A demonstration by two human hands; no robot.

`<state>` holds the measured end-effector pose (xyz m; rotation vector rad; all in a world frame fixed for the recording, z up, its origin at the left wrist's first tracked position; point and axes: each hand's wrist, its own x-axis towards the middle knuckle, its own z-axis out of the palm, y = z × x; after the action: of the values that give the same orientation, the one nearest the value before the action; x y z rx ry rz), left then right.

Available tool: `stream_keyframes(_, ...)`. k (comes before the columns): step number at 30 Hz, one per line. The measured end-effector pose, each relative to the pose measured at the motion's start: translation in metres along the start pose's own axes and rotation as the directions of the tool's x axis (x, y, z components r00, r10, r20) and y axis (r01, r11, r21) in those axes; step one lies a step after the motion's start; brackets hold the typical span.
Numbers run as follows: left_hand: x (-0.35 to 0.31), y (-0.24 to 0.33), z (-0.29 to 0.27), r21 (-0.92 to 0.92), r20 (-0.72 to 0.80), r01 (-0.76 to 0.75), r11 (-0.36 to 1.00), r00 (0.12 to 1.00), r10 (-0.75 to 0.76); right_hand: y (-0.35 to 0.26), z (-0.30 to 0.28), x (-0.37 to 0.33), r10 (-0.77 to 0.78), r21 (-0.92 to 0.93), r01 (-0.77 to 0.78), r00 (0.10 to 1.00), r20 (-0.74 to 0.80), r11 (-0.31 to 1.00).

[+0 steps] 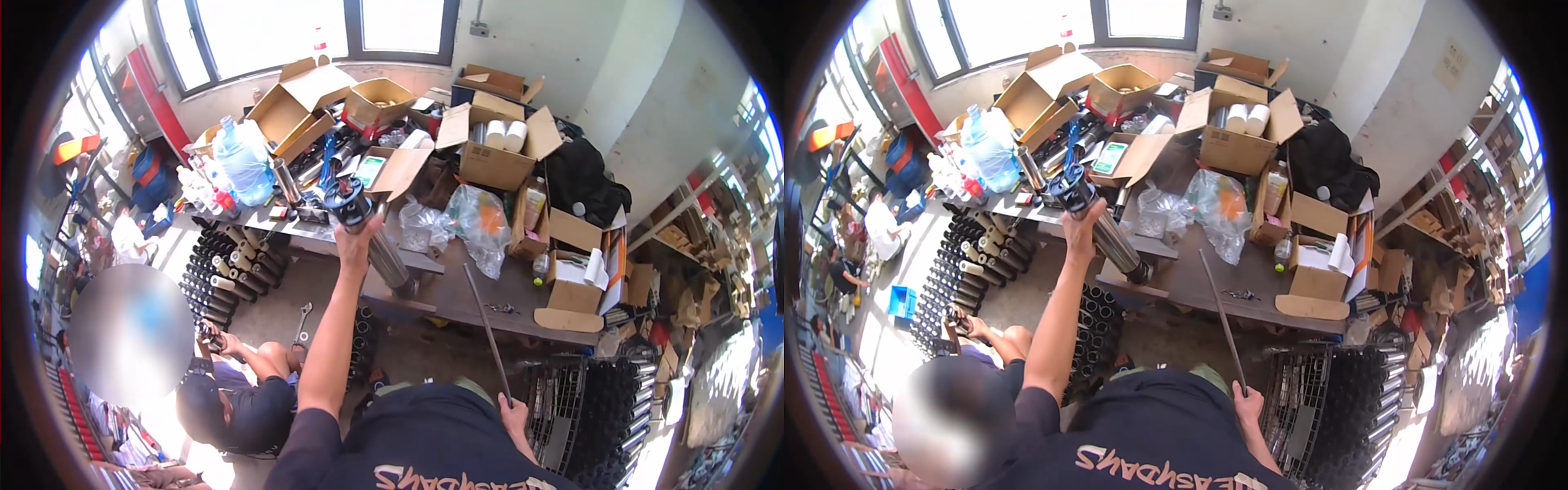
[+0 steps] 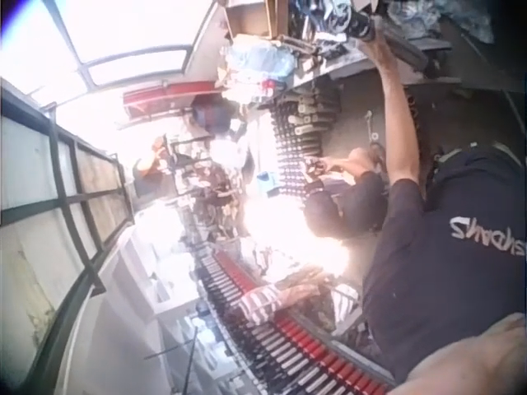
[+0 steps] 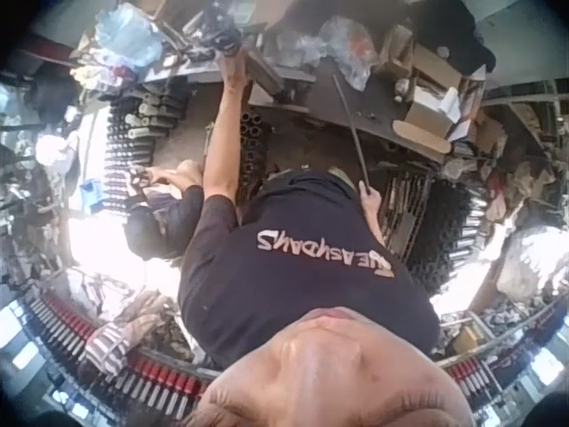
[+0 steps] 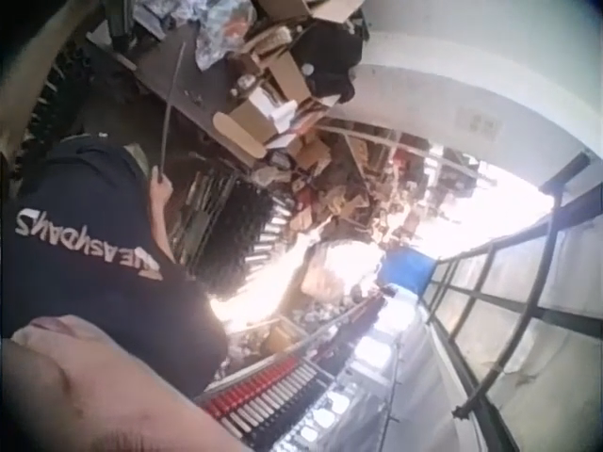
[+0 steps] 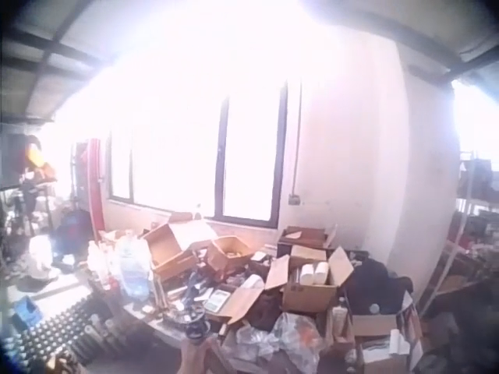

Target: The person assembles industrial cylinders by inserting a long metal rod through the top of each cylinder, rotating a handle to secure it, and then placing the finished assembly onto a cart with others.

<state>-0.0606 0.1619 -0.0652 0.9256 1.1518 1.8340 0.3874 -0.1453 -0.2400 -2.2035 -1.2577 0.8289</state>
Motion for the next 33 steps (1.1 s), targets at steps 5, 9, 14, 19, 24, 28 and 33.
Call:
stream_keyframes(5,0.037,-0.001,0.031,0.007,0.080,0.104,0.995,0.991,-0.104,-0.012,0.006,-0.025,-0.094,0.045,0.102,0.985,-0.145,0.994)
stream_keyframes(9,0.042,0.005,0.052,0.137,0.028,0.120,0.983,0.992,-0.125,-0.041,0.001,-0.032,-0.125,0.080,0.134,0.986,-0.109,0.988)
stream_keyframes(14,-0.033,0.011,0.077,0.392,-0.162,-0.289,0.874,0.913,0.375,-0.068,-0.019,-0.037,-0.198,0.109,0.207,0.976,-0.086,0.972)
stream_keyframes(19,-0.017,0.017,0.037,0.278,0.611,-0.030,0.960,0.777,-0.152,-0.061,-0.045,-0.020,-0.271,0.121,0.273,0.962,-0.033,0.954)
stream_keyframes(24,0.005,0.021,0.027,0.254,0.612,-0.057,0.966,0.782,-0.114,-0.106,-0.095,0.013,-0.436,-0.022,0.435,0.898,-0.059,0.900)
stream_keyframes(28,0.004,0.025,0.033,0.214,0.627,-0.092,0.972,0.776,-0.065,-0.196,-0.119,0.034,-0.508,0.109,0.535,0.837,-0.204,0.838)
stream_keyframes(33,0.016,0.005,0.015,0.125,0.472,-0.155,0.980,0.878,0.079,-0.320,-0.085,-0.034,-0.838,0.086,0.926,0.290,0.462,0.368)
